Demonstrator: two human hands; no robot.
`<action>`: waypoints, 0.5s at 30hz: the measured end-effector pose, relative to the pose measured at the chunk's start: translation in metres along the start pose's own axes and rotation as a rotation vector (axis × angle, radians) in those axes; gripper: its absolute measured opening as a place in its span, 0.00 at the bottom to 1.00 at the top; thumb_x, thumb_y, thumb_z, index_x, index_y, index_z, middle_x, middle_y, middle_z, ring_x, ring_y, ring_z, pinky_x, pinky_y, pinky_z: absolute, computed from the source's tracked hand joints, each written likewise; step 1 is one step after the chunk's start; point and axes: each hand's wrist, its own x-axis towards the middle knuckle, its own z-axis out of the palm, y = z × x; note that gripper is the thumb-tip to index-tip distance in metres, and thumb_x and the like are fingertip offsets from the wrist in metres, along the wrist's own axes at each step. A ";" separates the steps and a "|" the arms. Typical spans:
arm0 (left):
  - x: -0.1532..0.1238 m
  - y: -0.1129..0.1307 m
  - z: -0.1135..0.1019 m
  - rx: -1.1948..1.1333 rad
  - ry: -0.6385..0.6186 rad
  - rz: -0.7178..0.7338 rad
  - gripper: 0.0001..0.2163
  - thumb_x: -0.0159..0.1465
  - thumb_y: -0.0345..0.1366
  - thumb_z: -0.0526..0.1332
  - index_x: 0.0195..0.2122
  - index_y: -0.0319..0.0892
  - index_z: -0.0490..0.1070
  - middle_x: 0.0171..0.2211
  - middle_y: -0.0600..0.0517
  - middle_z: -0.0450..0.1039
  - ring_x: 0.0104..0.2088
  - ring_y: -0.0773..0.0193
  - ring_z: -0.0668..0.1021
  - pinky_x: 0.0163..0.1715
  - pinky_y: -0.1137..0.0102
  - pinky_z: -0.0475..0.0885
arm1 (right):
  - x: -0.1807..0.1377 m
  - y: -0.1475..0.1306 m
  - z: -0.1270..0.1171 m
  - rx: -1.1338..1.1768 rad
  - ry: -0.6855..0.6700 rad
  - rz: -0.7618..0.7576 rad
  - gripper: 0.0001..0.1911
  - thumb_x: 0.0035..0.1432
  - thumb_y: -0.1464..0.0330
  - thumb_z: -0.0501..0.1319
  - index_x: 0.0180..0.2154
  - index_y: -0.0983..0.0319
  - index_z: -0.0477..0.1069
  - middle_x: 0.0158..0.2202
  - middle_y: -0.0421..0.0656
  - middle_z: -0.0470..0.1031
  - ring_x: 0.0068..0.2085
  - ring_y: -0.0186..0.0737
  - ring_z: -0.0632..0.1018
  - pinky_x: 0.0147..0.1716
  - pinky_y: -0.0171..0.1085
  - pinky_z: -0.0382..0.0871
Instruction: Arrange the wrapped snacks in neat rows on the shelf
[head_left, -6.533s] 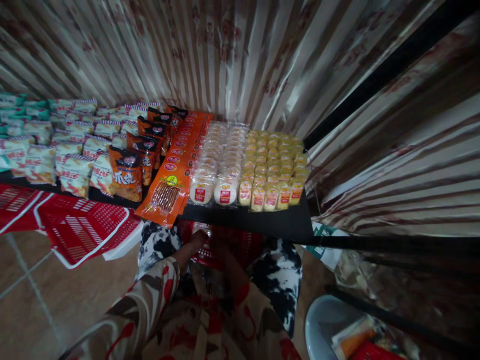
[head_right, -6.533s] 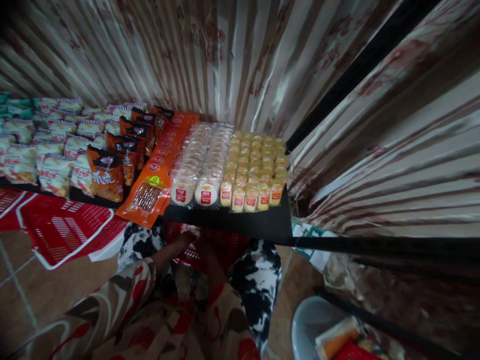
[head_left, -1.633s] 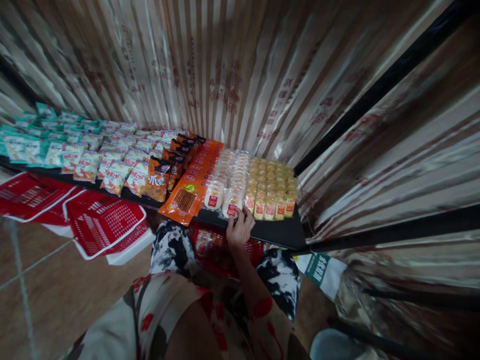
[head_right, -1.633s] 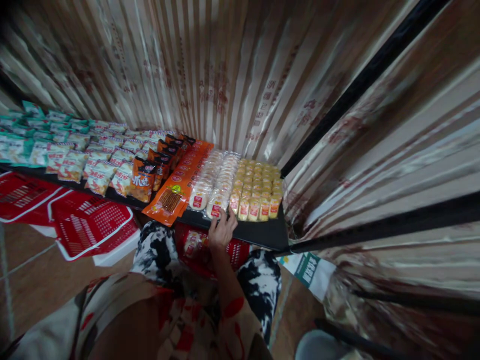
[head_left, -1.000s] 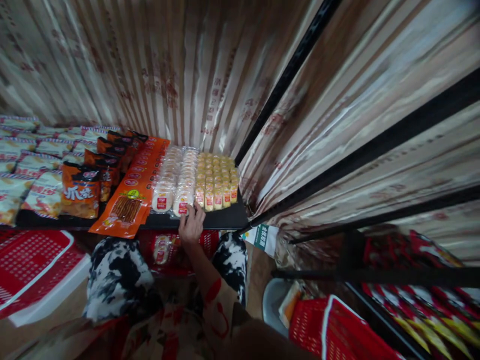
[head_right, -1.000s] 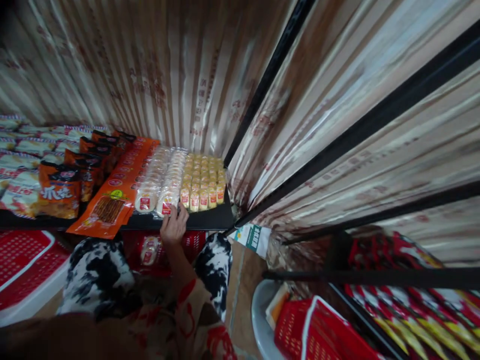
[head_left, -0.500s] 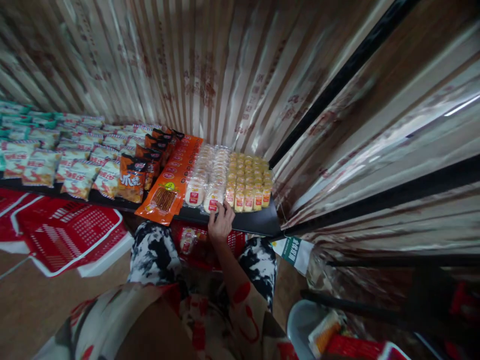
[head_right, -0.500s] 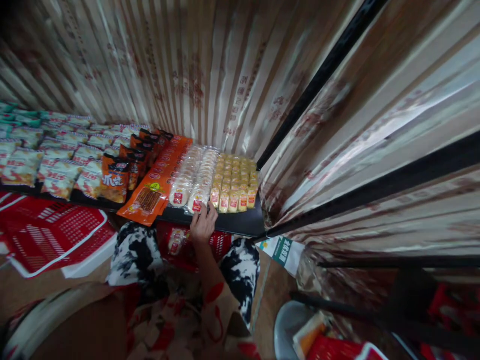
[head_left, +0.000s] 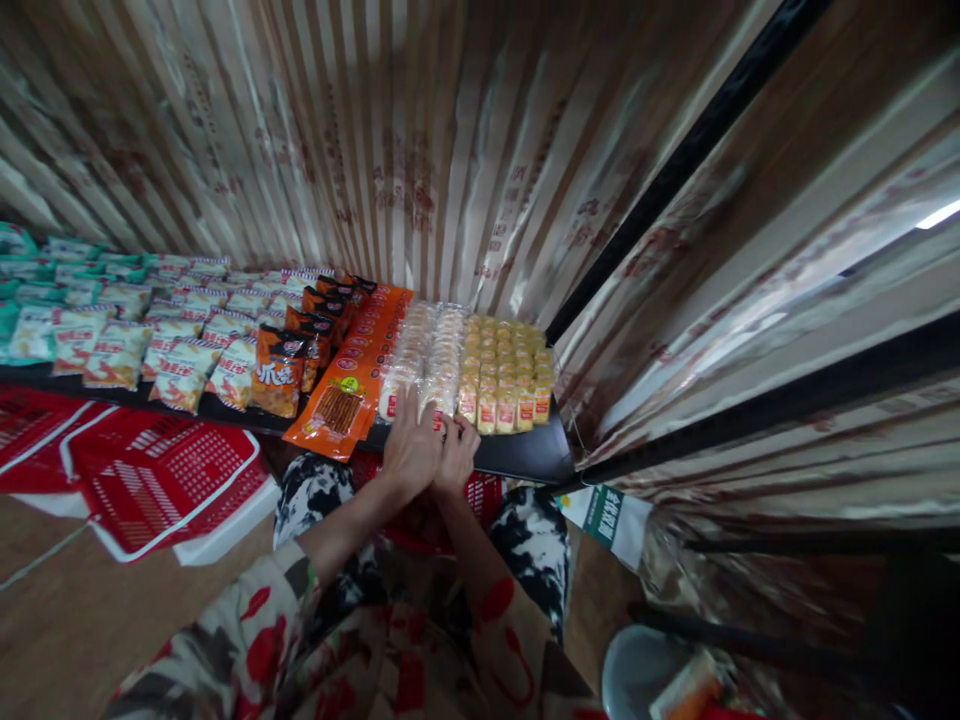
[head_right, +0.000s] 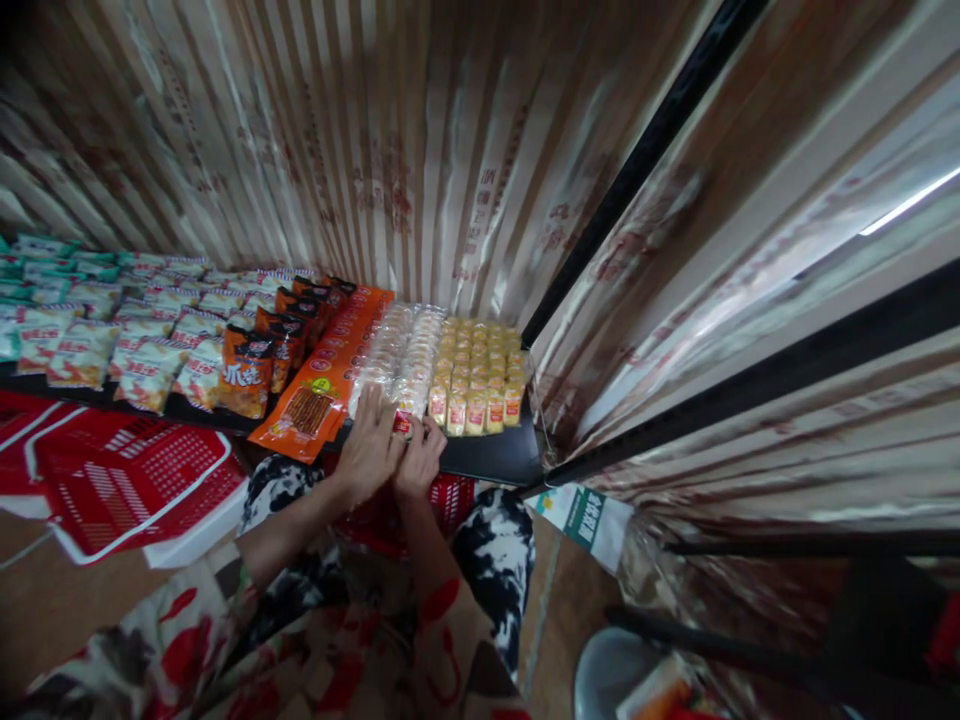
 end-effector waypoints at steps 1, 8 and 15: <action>0.002 -0.011 0.002 0.032 0.003 -0.077 0.25 0.61 0.33 0.56 0.60 0.32 0.57 0.66 0.37 0.43 0.66 0.43 0.42 0.62 0.49 0.53 | 0.000 -0.001 0.000 0.007 0.013 0.012 0.17 0.60 0.66 0.52 0.50 0.58 0.68 0.51 0.49 0.64 0.50 0.46 0.63 0.45 0.43 0.65; -0.004 -0.044 0.036 0.170 -0.016 -0.215 0.28 0.65 0.38 0.52 0.64 0.33 0.49 0.66 0.32 0.37 0.66 0.41 0.42 0.60 0.48 0.52 | 0.003 -0.005 0.002 -0.012 0.034 0.028 0.17 0.62 0.63 0.53 0.49 0.60 0.70 0.44 0.49 0.67 0.45 0.46 0.65 0.43 0.42 0.64; 0.004 -0.037 0.048 0.227 0.057 -0.223 0.30 0.65 0.42 0.54 0.65 0.37 0.48 0.67 0.33 0.36 0.66 0.42 0.41 0.60 0.46 0.48 | 0.004 -0.002 0.004 -0.015 0.013 0.008 0.19 0.63 0.61 0.51 0.50 0.61 0.69 0.44 0.48 0.69 0.44 0.44 0.66 0.44 0.41 0.63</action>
